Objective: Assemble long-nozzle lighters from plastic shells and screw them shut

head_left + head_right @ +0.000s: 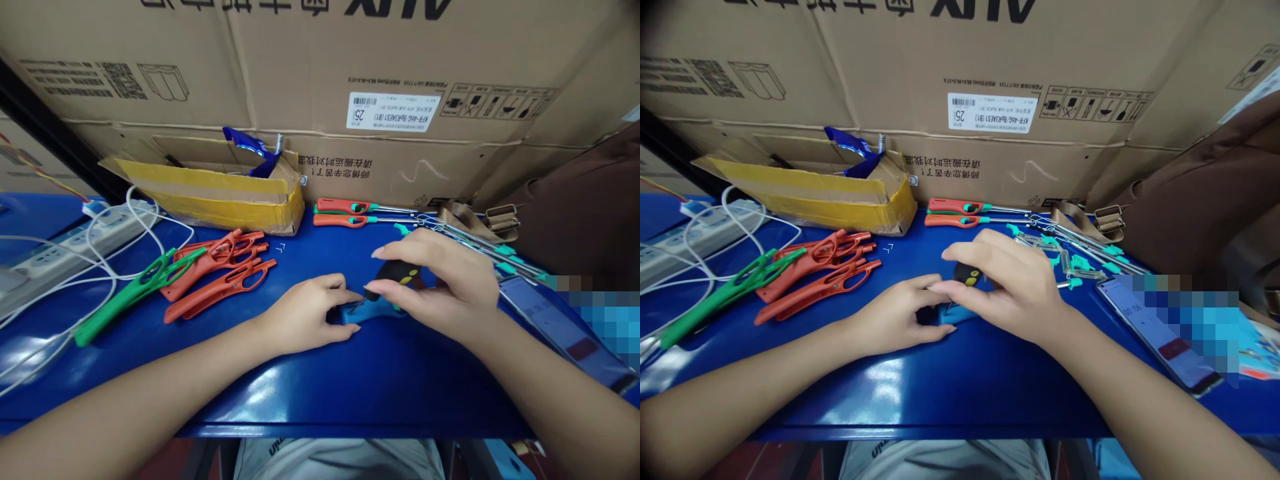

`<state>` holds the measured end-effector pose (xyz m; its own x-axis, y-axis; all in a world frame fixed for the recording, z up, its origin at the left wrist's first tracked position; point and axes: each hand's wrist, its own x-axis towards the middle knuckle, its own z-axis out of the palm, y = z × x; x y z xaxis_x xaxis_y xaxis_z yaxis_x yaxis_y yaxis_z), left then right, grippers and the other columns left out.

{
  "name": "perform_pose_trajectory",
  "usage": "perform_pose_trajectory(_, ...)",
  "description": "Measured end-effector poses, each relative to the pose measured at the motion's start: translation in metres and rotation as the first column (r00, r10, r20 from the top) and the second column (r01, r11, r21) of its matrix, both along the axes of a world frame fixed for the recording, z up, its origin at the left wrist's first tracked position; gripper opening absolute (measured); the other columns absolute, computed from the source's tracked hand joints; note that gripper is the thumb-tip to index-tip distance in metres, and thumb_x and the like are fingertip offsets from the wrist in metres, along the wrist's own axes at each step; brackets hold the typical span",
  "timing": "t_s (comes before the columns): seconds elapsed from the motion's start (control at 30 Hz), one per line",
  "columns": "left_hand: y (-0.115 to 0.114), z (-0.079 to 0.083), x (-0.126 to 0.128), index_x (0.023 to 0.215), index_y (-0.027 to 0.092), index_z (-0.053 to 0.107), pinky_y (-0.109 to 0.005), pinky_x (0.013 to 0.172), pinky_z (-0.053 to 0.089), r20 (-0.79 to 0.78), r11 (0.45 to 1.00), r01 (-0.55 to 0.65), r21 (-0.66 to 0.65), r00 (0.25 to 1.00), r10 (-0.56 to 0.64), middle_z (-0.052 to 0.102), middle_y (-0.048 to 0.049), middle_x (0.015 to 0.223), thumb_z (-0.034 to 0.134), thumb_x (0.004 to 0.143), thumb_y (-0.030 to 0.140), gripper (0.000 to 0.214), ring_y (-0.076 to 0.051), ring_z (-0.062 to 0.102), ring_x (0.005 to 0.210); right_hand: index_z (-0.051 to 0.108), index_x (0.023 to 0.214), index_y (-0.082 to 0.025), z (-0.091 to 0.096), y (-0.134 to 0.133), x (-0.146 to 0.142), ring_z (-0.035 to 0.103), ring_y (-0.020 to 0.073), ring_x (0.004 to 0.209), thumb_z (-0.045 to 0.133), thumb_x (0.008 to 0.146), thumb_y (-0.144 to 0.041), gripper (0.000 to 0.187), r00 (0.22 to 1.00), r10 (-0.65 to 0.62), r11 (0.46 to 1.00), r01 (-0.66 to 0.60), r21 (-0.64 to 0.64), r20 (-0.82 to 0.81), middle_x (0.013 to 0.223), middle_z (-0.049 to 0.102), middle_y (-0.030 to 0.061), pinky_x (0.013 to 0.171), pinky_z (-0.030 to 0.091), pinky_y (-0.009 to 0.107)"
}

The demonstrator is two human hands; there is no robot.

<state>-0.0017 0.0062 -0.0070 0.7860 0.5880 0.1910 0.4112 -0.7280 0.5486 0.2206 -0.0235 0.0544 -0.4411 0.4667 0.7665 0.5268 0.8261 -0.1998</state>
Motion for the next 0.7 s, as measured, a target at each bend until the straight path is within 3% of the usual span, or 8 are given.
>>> perform_pose_trajectory(0.13, 0.000, 0.001, 0.000, 0.116, 0.020, 0.074, -0.029, 0.077, 0.051, 0.000, 1.000, 0.003, -0.021, 1.000, -0.003, 0.061, -0.0022, 0.093, 0.075, 0.088, 0.036, 0.032, -0.017, 0.062, 0.085, 0.044, 0.153, -0.022, 0.002, -0.001, 0.003, 0.067, 0.0224, 0.116, 0.046, 0.104, -0.020, 0.049, 0.991, 0.107, 0.975, -0.090, -0.201, 0.075, 0.132, 0.068, 0.0119, 0.091, 0.059, 0.036)
perform_pose_trajectory(0.2, 0.000, 0.000, 0.000, 0.115, 0.020, 0.074, -0.029, 0.080, 0.051, 0.019, 0.999, 0.002, -0.042, 1.000, -0.001, 0.062, -0.0026, 0.095, 0.075, 0.087, 0.035, 0.032, -0.018, 0.063, 0.087, 0.045, 0.152, -0.024, 0.003, -0.003, 0.001, 0.067, 0.0205, 0.115, 0.045, 0.103, -0.016, 0.050, 0.989, 0.144, 0.951, -0.132, -0.280, 0.022, 0.131, 0.068, 0.0099, 0.089, 0.060, 0.034)
perform_pose_trajectory(0.3, 0.000, -0.002, 0.001, 0.114, 0.020, 0.074, -0.030, 0.080, 0.051, 0.044, 0.999, -0.010, -0.049, 0.999, 0.012, 0.064, -0.0034, 0.097, 0.076, 0.086, 0.035, 0.031, -0.018, 0.063, 0.088, 0.064, 0.129, -0.024, 0.003, -0.004, -0.003, 0.071, 0.0170, 0.092, 0.061, 0.098, -0.019, 0.032, 0.995, 0.099, 0.975, -0.103, -0.197, -0.030, 0.109, 0.074, 0.0058, 0.072, 0.059, 0.027)
perform_pose_trajectory(0.4, 0.000, -0.002, 0.001, 0.111, 0.020, 0.075, -0.030, 0.074, 0.049, 0.042, 0.999, -0.018, -0.039, 0.999, 0.020, 0.063, -0.0030, 0.093, 0.076, 0.086, 0.034, 0.029, -0.018, 0.062, 0.083, 0.068, 0.121, -0.023, 0.003, -0.006, -0.005, 0.070, 0.0168, 0.083, 0.071, 0.094, -0.025, 0.027, 1.000, -0.011, 0.997, 0.011, -0.083, 0.001, 0.097, 0.074, 0.0045, 0.071, 0.058, 0.027)
perform_pose_trajectory(0.47, 0.000, -0.002, 0.002, 0.109, 0.020, 0.076, -0.030, 0.073, 0.049, 0.044, 0.999, -0.018, -0.050, 0.999, 0.020, 0.062, -0.0028, 0.092, 0.076, 0.085, 0.034, 0.027, -0.018, 0.061, 0.082, 0.060, 0.137, -0.023, 0.003, -0.008, -0.005, 0.071, 0.0199, 0.098, 0.063, 0.099, -0.025, 0.038, 0.997, -0.021, 0.996, 0.027, -0.087, 0.074, 0.114, 0.074, 0.0081, 0.083, 0.059, 0.030)
perform_pose_trajectory(0.57, 0.000, -0.001, 0.002, 0.108, 0.021, 0.075, -0.030, 0.076, 0.051, 0.054, 0.997, -0.017, -0.075, 0.998, 0.021, 0.063, -0.0033, 0.095, 0.076, 0.085, 0.033, 0.026, -0.018, 0.063, 0.085, 0.037, 0.157, -0.023, 0.001, -0.008, -0.005, 0.065, 0.0217, 0.122, 0.044, 0.104, -0.019, 0.054, 0.991, 0.084, 0.971, -0.058, -0.232, 0.105, 0.147, 0.060, 0.0109, 0.097, 0.057, 0.036)
perform_pose_trajectory(0.63, 0.000, -0.001, 0.002, 0.107, 0.021, 0.075, -0.029, 0.074, 0.051, 0.059, 0.997, -0.027, -0.070, 0.998, 0.031, 0.063, -0.0027, 0.094, 0.075, 0.085, 0.032, 0.025, -0.018, 0.062, 0.083, 0.043, 0.153, -0.025, -0.002, -0.008, -0.006, 0.067, 0.0202, 0.119, 0.047, 0.103, -0.019, 0.050, 0.991, 0.128, 0.957, -0.114, -0.265, 0.034, 0.143, 0.063, 0.0086, 0.097, 0.058, 0.034)
perform_pose_trajectory(0.7, -0.001, -0.002, 0.002, 0.103, 0.020, 0.075, -0.028, 0.070, 0.050, 0.059, 0.998, -0.040, -0.056, 0.997, 0.043, 0.062, -0.0020, 0.091, 0.075, 0.084, 0.031, 0.022, -0.017, 0.061, 0.080, 0.058, 0.138, -0.025, -0.005, -0.006, -0.008, 0.072, 0.0188, 0.108, 0.059, 0.100, -0.022, 0.038, 0.995, 0.092, 0.976, -0.096, -0.196, -0.025, 0.127, 0.072, 0.0060, 0.091, 0.060, 0.030)
